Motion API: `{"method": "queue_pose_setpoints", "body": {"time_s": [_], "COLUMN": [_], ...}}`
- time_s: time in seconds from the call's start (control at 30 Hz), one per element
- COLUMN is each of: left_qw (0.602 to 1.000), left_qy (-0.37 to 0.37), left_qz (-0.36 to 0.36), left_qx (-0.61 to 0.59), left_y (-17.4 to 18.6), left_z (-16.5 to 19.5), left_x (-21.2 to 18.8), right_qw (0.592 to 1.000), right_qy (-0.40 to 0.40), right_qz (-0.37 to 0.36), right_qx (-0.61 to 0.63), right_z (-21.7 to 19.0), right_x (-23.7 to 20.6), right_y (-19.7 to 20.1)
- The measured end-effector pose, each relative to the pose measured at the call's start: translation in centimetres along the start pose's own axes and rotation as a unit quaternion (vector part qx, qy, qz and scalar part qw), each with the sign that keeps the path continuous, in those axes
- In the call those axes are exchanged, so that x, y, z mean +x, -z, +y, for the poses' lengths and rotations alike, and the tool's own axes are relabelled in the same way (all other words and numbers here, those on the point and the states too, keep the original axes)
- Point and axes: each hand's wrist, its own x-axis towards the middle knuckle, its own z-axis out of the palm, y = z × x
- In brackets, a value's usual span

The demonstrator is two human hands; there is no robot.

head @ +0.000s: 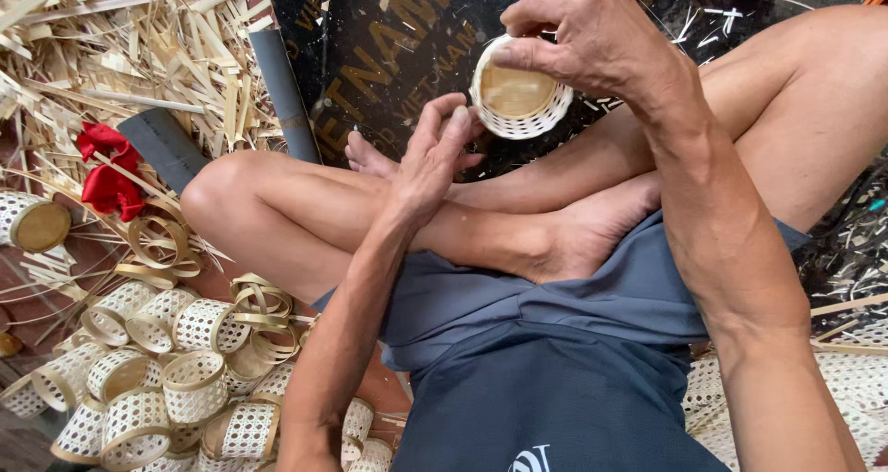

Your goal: The person sits on the floor and assembles woven bamboo lampshades. They bend a thin bamboo strip around a gray cylindrical form, trim bamboo strips with pliers, fit a woven bamboo cylinder over a round woven base, and press the parts together to form finished lampshades.

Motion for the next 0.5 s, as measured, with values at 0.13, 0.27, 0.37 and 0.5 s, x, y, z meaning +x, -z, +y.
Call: {"method": "queue_pose_setpoints", "body": {"time_s": [0.13,0.27,0.37,0.5], "left_qw": [0.940,0.613,0.487,0.542], "left_qy": [-0.147,-0.486,-0.499,-0.386], "left_qz": [0.052,0.072,0.045,-0.028], "left_qx": [0.305,0.619,0.715,0.746], "left_y": [0.3,-0.4,-1.9,-3.9], "left_z": [2.3,3.6,4.0,3.9], "left_x": [-3.3,-5.0,-1.0,2.2], "right_qw": [0.995,0.996,0.992,0.953], "right_qy": [0.084,0.083,0.052,-0.037], "right_qz": [-0.006,-0.016,-0.039,0.006], "right_qx": [-0.058,-0.003,0.112,0.301], "right_z": [-0.8,-1.2,-0.9,-0.4], "right_x": [0.3,0.5,1.1,0.9], "right_y": [-0.9,-2.3,-2.1,-1.3]}}
